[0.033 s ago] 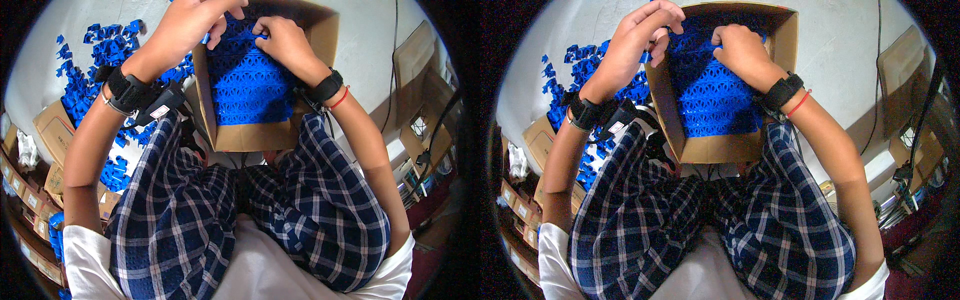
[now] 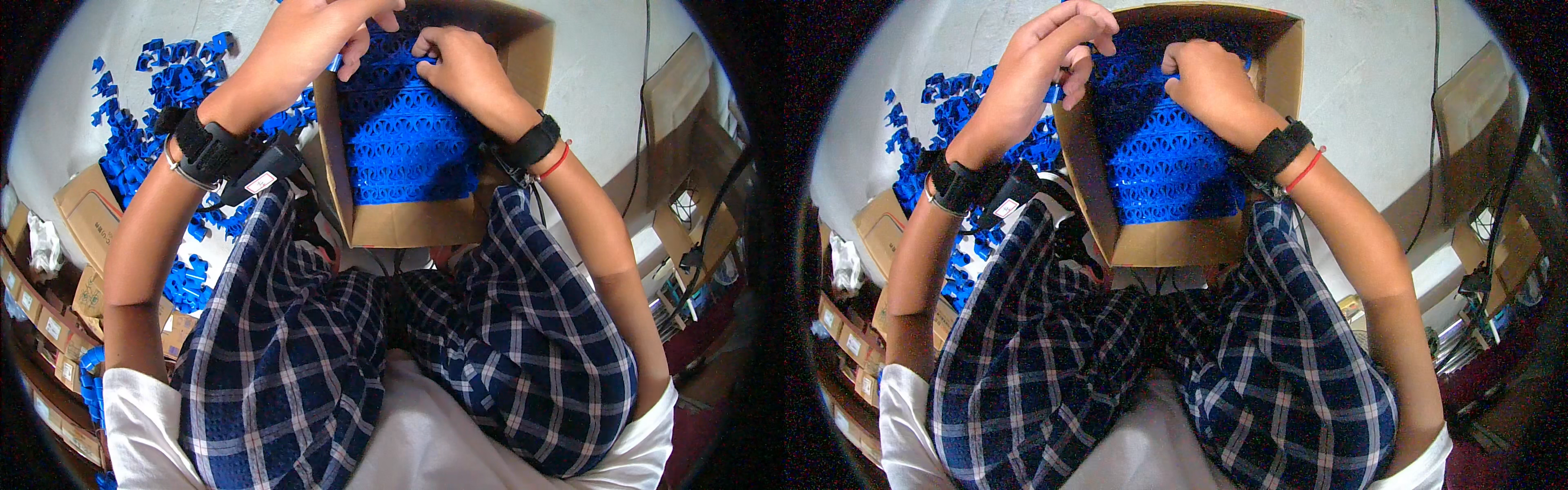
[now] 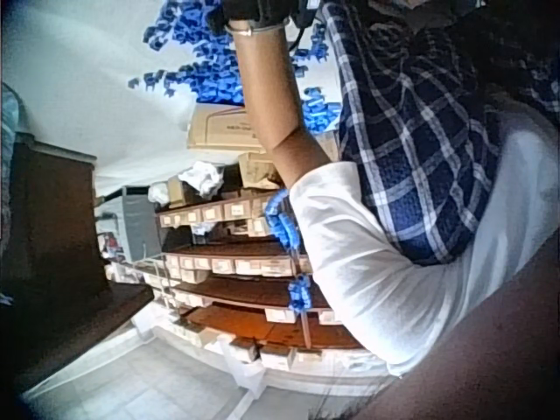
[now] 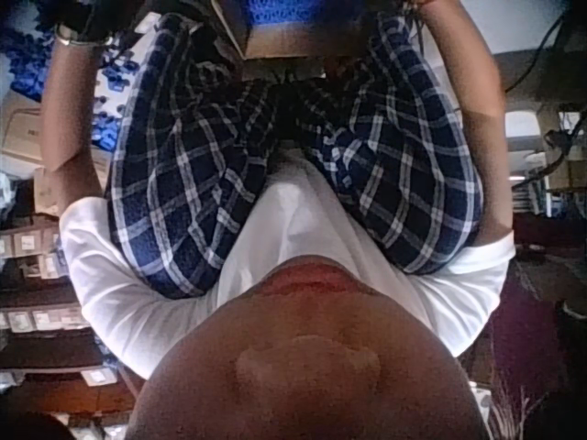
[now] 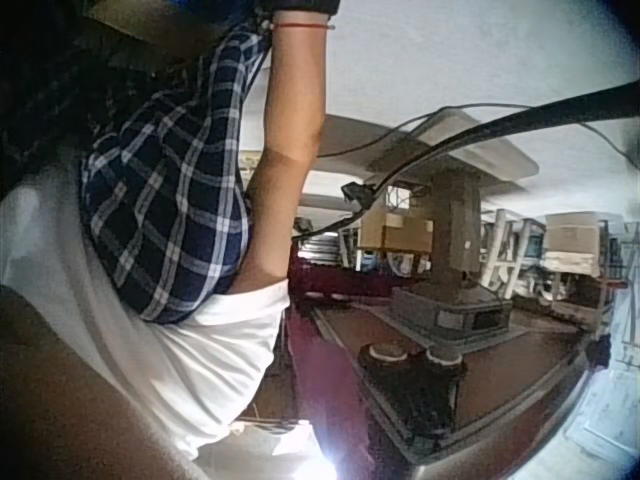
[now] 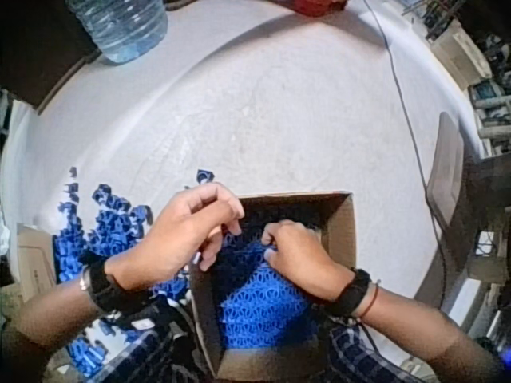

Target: The person sits cross-legged and repeatedly picks small blue plastic clips from a pile on the floor, then inserts them into slots on a blue plastic sheet inside a cardboard box. The person handles the clips one at a time and places them into the sheet throughout the clip.

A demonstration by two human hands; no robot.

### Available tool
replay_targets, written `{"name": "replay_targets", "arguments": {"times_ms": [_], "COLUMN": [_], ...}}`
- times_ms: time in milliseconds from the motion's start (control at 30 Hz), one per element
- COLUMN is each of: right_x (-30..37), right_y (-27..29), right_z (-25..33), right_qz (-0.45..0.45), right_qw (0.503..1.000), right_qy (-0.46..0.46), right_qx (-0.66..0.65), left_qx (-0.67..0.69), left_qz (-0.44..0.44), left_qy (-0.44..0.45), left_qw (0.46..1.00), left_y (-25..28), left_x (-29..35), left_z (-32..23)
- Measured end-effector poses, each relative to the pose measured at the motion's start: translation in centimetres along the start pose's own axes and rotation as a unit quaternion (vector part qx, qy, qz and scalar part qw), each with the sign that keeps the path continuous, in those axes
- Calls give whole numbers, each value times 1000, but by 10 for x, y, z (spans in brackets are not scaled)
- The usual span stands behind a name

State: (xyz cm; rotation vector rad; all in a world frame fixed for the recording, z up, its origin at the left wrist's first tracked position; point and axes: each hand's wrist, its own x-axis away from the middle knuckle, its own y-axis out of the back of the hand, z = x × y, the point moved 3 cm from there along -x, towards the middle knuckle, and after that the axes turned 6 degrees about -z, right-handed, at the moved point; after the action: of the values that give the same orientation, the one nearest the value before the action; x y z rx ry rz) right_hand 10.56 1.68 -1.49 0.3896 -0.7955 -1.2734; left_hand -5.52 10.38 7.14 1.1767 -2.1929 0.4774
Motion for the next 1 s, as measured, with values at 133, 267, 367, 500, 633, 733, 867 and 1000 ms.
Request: {"name": "replay_targets", "arguments": {"times_ms": [133, 267, 367, 500, 633, 733, 867, 1000], "right_x": [0, -1, -2, -3, -2, -2, 2, 17], "right_y": [1, 1, -1, -1, 1, 5, 23, 56], "right_z": [2, 0, -2, -3, -4, 2, 26, 56], "right_qz": [-8, -14, 2, 1, 9, -7, -75, -141], "right_qw": [1000, 999, 1000, 999, 999, 1000, 994, 967], "right_qy": [25, 39, 23, 33, 34, 24, 21, 98], "right_qx": [10, 21, 5, -5, -10, -9, -74, -186], "left_qx": [-3, -6, -7, -22, -29, -18, 67, 164], "left_qz": [3, 3, 6, 7, 5, -3, 4, 27], "left_qy": [-2, -2, -2, -4, 3, 18, 35, 31], "left_qw": [1000, 1000, 1000, 1000, 1000, 1000, 997, 986], "left_y": [0, 0, 0, 0, -1, -2, -8, -15], "left_x": [1, 1, 0, 1, 1, -1, -2, -4], "left_z": [0, 0, 0, -1, -4, -5, -7, -6]}}
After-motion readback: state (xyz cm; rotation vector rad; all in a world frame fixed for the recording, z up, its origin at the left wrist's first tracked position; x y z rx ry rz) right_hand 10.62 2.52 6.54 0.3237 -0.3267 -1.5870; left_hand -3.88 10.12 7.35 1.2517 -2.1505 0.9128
